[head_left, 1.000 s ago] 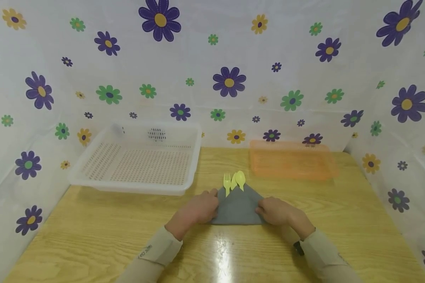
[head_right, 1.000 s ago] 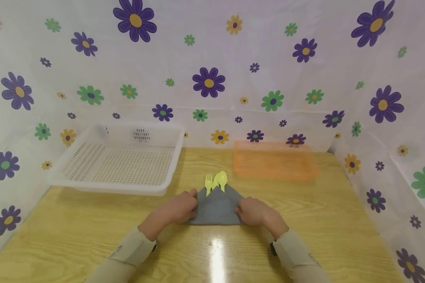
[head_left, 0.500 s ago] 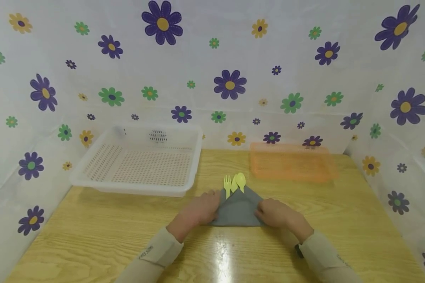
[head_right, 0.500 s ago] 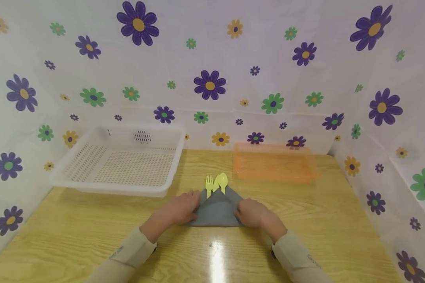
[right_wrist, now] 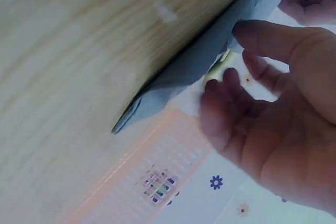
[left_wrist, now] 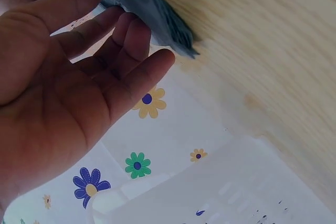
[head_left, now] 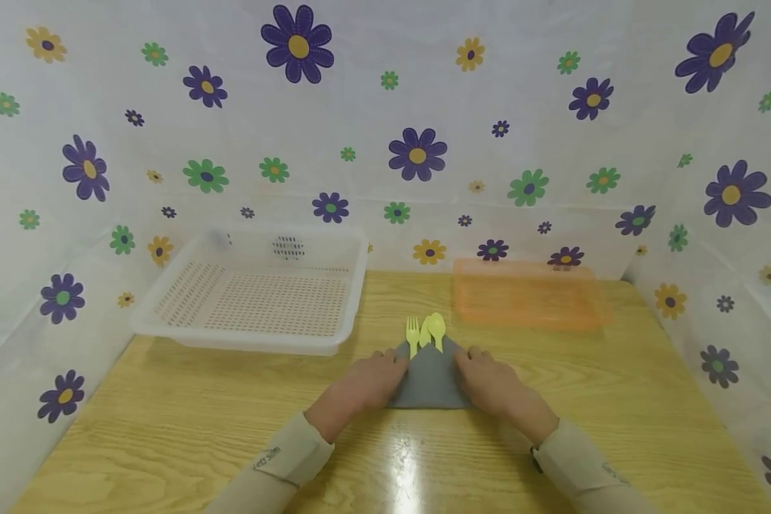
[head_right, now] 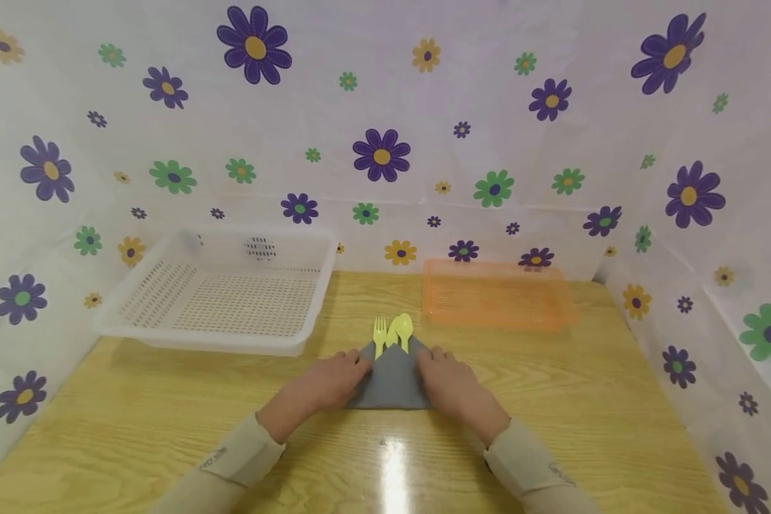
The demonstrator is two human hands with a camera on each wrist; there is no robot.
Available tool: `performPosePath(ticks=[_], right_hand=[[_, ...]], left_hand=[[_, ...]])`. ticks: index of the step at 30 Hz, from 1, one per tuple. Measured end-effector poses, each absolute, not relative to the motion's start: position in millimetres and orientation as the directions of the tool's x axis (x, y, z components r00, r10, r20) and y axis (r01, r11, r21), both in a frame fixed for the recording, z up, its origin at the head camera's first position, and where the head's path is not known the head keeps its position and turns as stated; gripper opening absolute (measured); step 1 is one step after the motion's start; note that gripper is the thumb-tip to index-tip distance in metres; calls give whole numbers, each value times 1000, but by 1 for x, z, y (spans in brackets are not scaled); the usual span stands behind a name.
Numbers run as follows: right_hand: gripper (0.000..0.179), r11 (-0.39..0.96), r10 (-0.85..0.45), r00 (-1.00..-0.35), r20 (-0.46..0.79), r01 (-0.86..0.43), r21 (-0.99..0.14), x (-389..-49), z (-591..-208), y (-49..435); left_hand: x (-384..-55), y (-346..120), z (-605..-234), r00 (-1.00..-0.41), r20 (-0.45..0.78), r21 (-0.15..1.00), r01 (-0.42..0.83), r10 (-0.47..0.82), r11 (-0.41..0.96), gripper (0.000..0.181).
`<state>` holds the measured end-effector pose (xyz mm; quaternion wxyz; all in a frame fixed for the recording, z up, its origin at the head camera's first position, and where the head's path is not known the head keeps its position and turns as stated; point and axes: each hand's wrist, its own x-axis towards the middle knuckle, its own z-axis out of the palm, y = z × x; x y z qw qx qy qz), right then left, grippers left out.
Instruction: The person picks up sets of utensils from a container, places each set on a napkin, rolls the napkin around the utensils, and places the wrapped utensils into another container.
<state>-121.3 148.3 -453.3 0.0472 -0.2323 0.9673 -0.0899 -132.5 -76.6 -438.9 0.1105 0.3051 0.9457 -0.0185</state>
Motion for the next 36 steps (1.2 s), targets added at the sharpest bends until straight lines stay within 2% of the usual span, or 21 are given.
performPosePath(ticks=[2,6,9,12,15,18,21,25,31,36], right_hand=[[5,861,-489,-872,-27,-478,-176,-121,-454,146],[8,835,-532,-843,-79,-506,-216,-121,-456,144],[11,834,-527,-840,-127,-483,-266,-122,-456,143],[11,831,-525,-840,-138,-471,-296,-123,-454,143],[9,823,-538,-833,-126,-487,-291,-123,-453,140],[5,806,-574,-814,-82,-546,-227,-121,-455,137],[5,794,-605,-796,-27,-601,-90,-116,-456,133],[8,813,-581,-813,23,-579,63,-109,-457,125],[14,856,-514,-853,90,-504,114,-104,-461,115],[15,823,-565,-815,127,-547,152,-105,-463,119]], left_hand=[[-132,-75,-439,-789,-209,15,588,577,809,18],[-127,-69,-438,-791,-168,-64,605,589,794,16],[-121,-60,-439,-772,-140,-205,635,620,745,8],[-114,-52,-441,-756,-144,-373,639,638,673,12],[-109,-45,-442,-768,-162,-463,614,620,639,13],[-106,-40,-443,-799,-173,-479,579,576,660,15],[-102,-35,-448,-831,-170,-492,538,530,685,22],[-94,-26,-454,-867,-153,-557,472,474,683,31],[-88,-19,-457,-879,-132,-641,428,457,637,32],[-93,-25,-452,-854,-193,-591,494,483,638,27]])
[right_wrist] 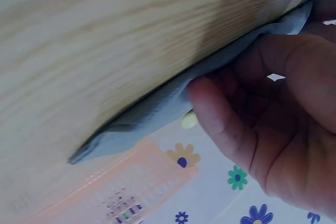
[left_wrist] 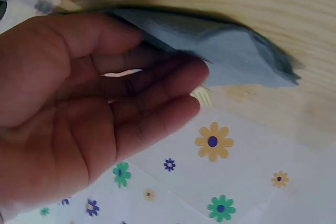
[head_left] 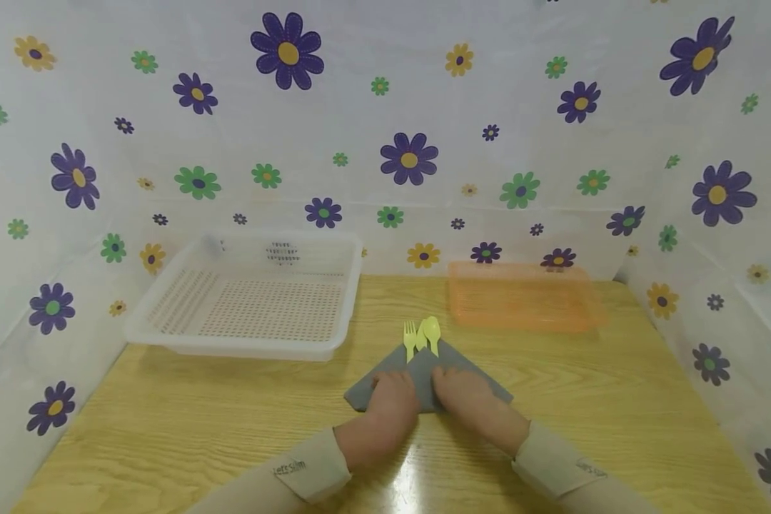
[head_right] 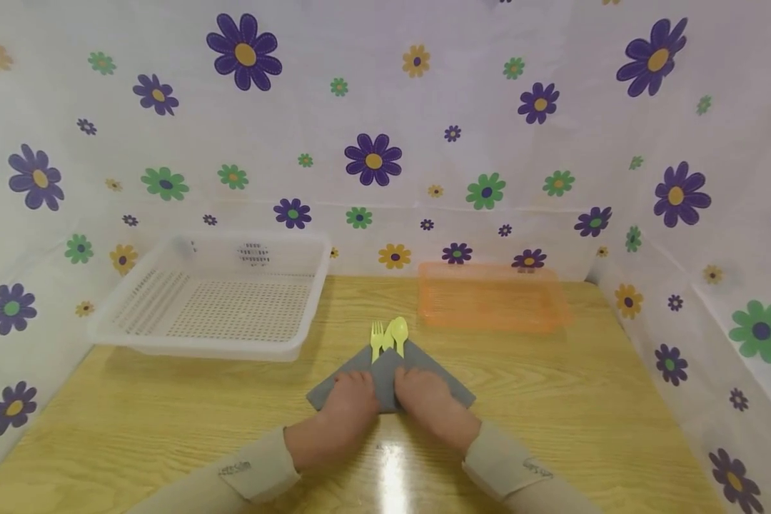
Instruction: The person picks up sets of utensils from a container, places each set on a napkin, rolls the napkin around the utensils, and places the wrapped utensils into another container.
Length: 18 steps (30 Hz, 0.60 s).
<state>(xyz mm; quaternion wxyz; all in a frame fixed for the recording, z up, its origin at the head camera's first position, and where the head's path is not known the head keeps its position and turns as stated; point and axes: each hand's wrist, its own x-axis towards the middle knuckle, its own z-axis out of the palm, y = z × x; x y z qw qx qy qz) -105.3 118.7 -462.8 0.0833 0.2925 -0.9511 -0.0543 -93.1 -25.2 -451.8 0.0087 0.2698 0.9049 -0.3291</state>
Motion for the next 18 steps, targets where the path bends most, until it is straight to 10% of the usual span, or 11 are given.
performPosePath(ticks=[9,18], right_hand=[[18,855,-516,-856,-15,-515,-62,-109,-462,126],[16,841,-541,-838,72,-541,15,-105,-462,121]], left_hand=[[-101,-34,-450,-803,-201,-493,578,562,650,23],[-97,-33,-453,-812,-175,-530,555,557,641,23]])
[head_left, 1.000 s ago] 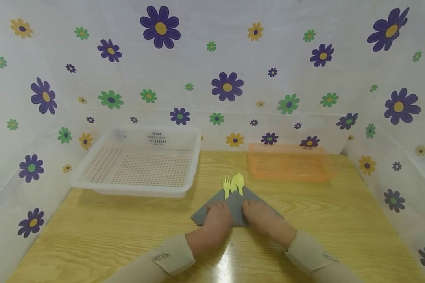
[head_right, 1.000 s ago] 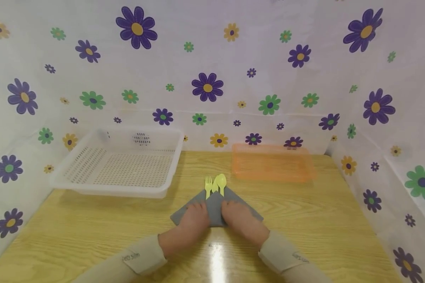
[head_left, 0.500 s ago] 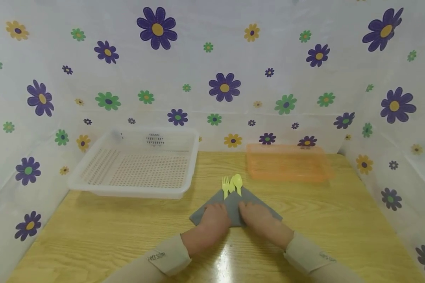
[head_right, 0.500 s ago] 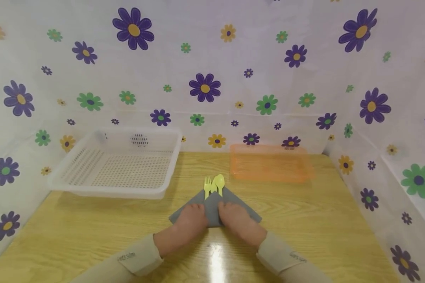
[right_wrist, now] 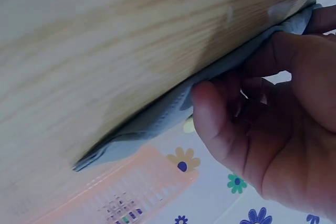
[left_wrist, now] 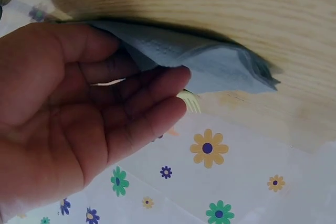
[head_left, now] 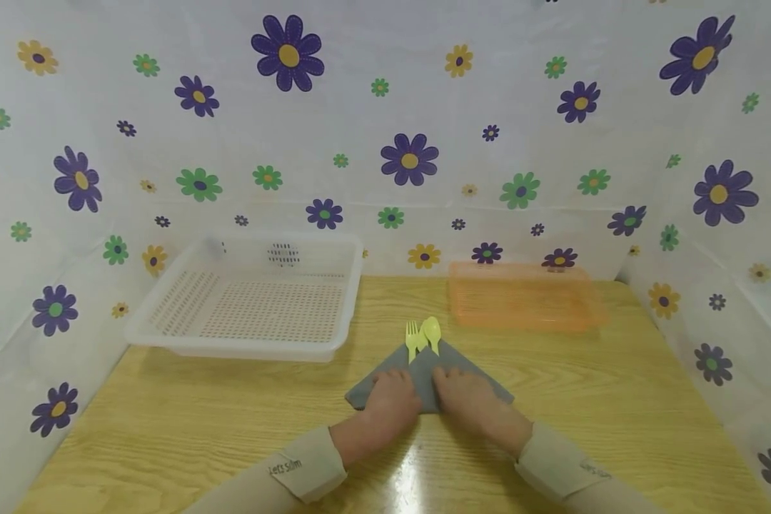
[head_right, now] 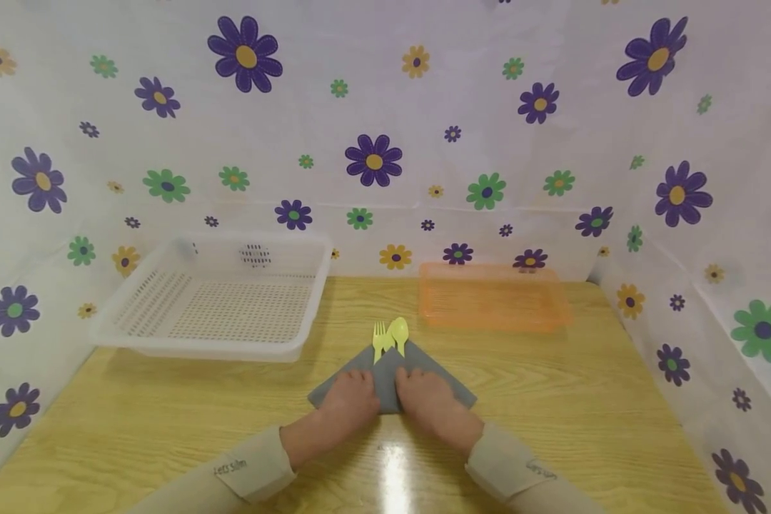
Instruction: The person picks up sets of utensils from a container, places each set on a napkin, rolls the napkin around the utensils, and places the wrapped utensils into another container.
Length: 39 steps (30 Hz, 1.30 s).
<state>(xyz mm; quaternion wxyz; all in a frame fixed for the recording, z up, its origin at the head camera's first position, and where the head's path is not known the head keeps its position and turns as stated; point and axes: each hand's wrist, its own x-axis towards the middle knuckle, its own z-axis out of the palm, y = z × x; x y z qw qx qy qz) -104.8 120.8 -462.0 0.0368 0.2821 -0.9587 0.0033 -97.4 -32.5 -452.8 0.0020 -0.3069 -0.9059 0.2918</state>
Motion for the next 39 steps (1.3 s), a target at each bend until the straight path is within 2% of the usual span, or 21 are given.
performPosePath(ticks=[4,7,11,14,18,25,30,33,37,39], right_hand=[[17,836,-548,-831,99,-545,62,-104,-463,119],[17,831,-556,-825,104,-553,57,-104,-464,119],[13,807,-585,-796,152,-591,10,-110,-475,126],[12,792,-593,-792,143,-606,-76,-115,-477,130],[15,793,-585,-809,53,-584,-173,-115,-467,129],[12,841,-525,-845,-100,-498,-209,-124,-461,127],[10,844,-519,-839,-160,-474,-251,-127,-459,128],[9,840,-524,-832,-182,-471,-269,-128,-456,127],[7,842,-523,-824,-218,-460,-280,-130,-453,128],[8,842,-522,-822,-229,-454,-290,-130,-454,130]], left_hand=[[-93,-29,-455,-827,-127,-568,513,547,643,26],[-91,-28,-454,-834,-103,-589,490,542,643,27],[-91,-27,-453,-834,-95,-599,484,543,638,26],[-91,-28,-454,-832,-92,-603,484,547,635,25],[-88,-31,-456,-828,-103,-611,490,552,621,25],[-95,-35,-456,-807,-101,-594,518,582,615,26],[-103,-40,-450,-786,-155,-536,576,599,618,21],[-108,-44,-448,-773,-126,-528,582,622,618,18],[-112,-45,-450,-742,-12,-520,577,671,629,11],[-113,-43,-451,-729,5,-460,606,685,649,13]])
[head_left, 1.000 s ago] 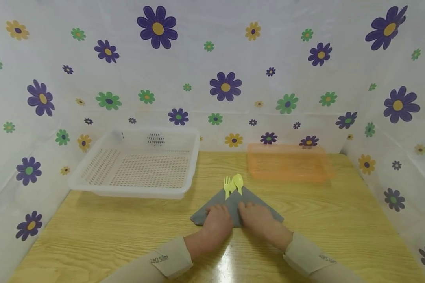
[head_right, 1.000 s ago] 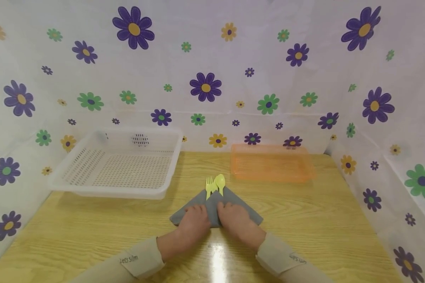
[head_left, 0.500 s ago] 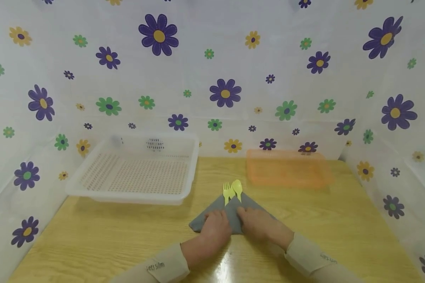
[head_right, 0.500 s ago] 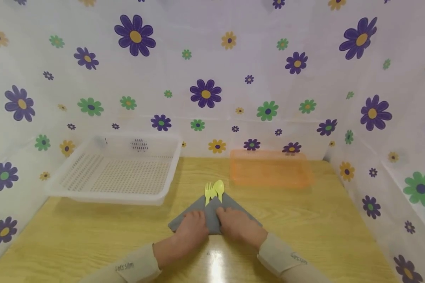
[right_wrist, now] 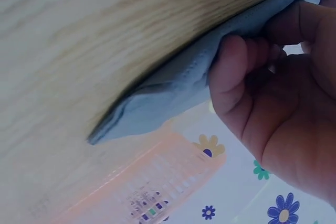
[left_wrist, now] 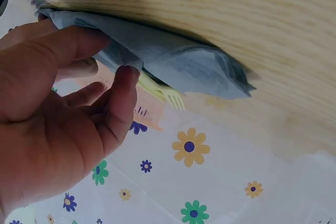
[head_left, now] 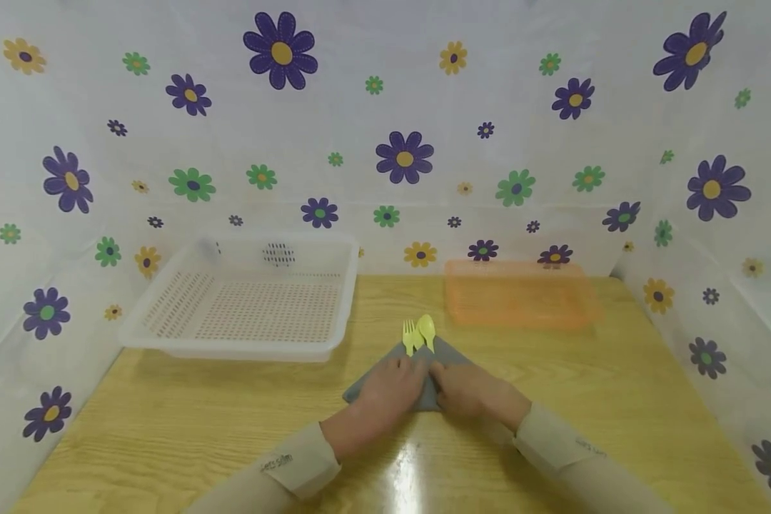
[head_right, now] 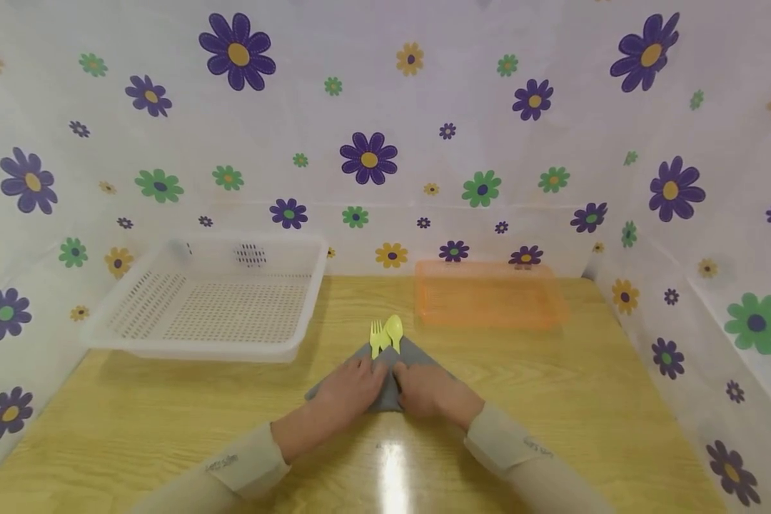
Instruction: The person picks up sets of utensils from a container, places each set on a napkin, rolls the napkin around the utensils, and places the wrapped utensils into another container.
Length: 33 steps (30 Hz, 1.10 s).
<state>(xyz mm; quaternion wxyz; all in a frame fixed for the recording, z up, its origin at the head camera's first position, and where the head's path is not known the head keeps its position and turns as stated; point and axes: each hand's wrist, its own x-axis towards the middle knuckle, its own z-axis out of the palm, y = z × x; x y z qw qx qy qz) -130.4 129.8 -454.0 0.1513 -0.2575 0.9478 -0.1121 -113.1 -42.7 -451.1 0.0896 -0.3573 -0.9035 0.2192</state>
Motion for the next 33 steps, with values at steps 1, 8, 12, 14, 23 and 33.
performPosePath(ticks=[1,8,12,14,23,33], right_hand=[[10,838,-528,-819,-225,-458,-298,-132,-455,131],[6,732,-612,-775,-159,-479,-485,-136,-459,147],[10,718,-605,-783,-142,-460,-522,-131,-453,159],[14,743,-582,-800,-145,-450,-495,-128,-450,164],[20,870,-417,-897,-146,-347,-352,-108,-446,187],[49,940,-245,-950,-195,-183,-289,-103,-450,204]], left_hand=[[-114,-42,-451,-726,5,-422,622,688,660,19],[-117,-35,-446,-739,-120,-290,664,662,689,41],[-115,-33,-443,-730,-175,-353,673,661,650,45],[-115,-32,-442,-727,-180,-368,675,663,640,44],[-119,-33,-446,-675,-131,-402,706,726,584,39],[-124,-27,-440,-679,-179,-347,721,712,600,39]])
